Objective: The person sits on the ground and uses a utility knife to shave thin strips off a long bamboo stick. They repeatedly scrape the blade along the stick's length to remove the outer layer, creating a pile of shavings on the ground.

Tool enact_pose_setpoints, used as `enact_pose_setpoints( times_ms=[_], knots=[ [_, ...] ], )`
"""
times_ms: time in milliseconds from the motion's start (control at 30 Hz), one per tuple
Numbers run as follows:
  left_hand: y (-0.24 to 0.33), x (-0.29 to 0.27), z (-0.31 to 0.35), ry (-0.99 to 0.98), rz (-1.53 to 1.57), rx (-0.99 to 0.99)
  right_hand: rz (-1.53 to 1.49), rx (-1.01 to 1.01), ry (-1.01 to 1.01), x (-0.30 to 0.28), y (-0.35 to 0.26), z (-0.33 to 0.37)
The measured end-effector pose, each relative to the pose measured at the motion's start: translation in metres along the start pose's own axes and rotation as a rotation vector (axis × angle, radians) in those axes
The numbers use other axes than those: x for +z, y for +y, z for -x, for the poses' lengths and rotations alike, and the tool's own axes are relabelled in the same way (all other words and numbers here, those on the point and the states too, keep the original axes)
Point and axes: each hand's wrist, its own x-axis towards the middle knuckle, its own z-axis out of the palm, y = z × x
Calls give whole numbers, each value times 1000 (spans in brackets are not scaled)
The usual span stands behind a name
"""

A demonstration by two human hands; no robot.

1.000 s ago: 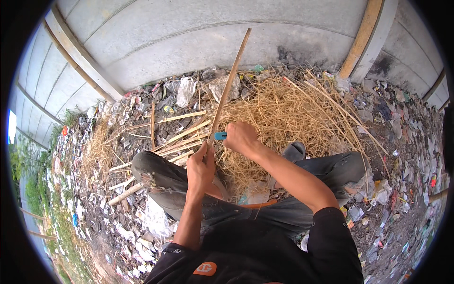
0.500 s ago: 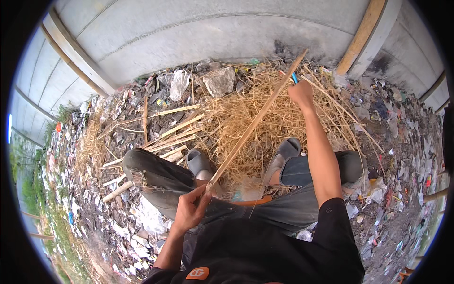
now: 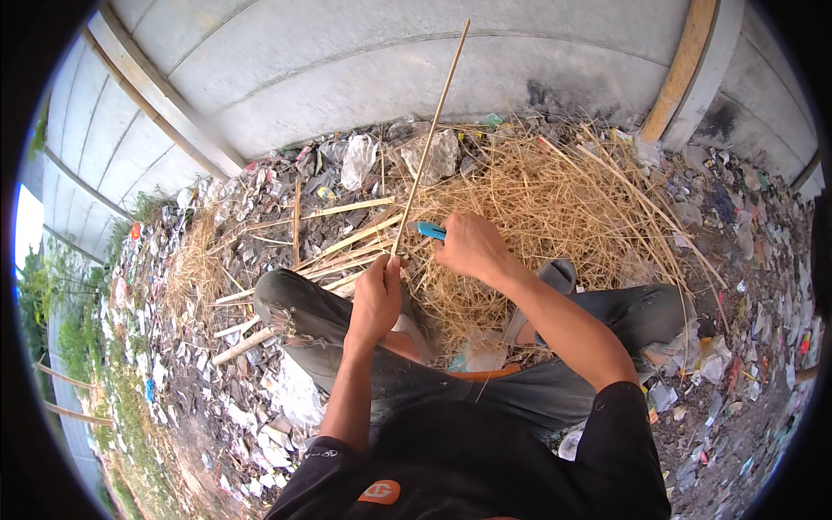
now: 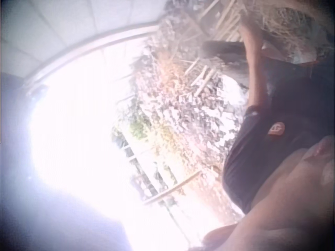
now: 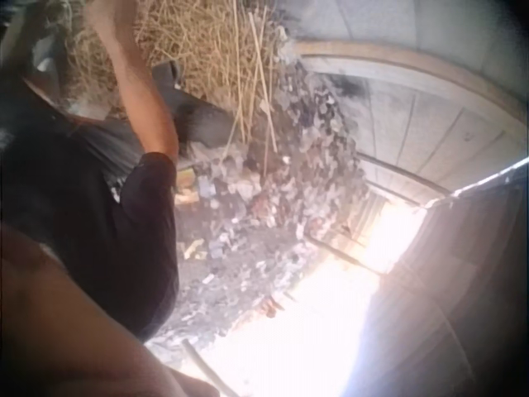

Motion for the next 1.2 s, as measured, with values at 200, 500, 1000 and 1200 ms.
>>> enact_pose_setpoints(
  times_ms=[200, 500, 1000, 1200],
  knots=[
    [5, 7, 2, -29, -141, 0, -27, 13, -113, 15, -13, 12],
    [-26, 34, 9, -46, -280, 2, 2, 40, -122, 52, 19, 1],
    [-59, 18, 113, -294, -288, -21, -65, 716, 177, -16, 191, -46],
    [-69, -41, 145, -305, -326, 78, -10, 883, 466, -77, 305, -19]
  ],
)
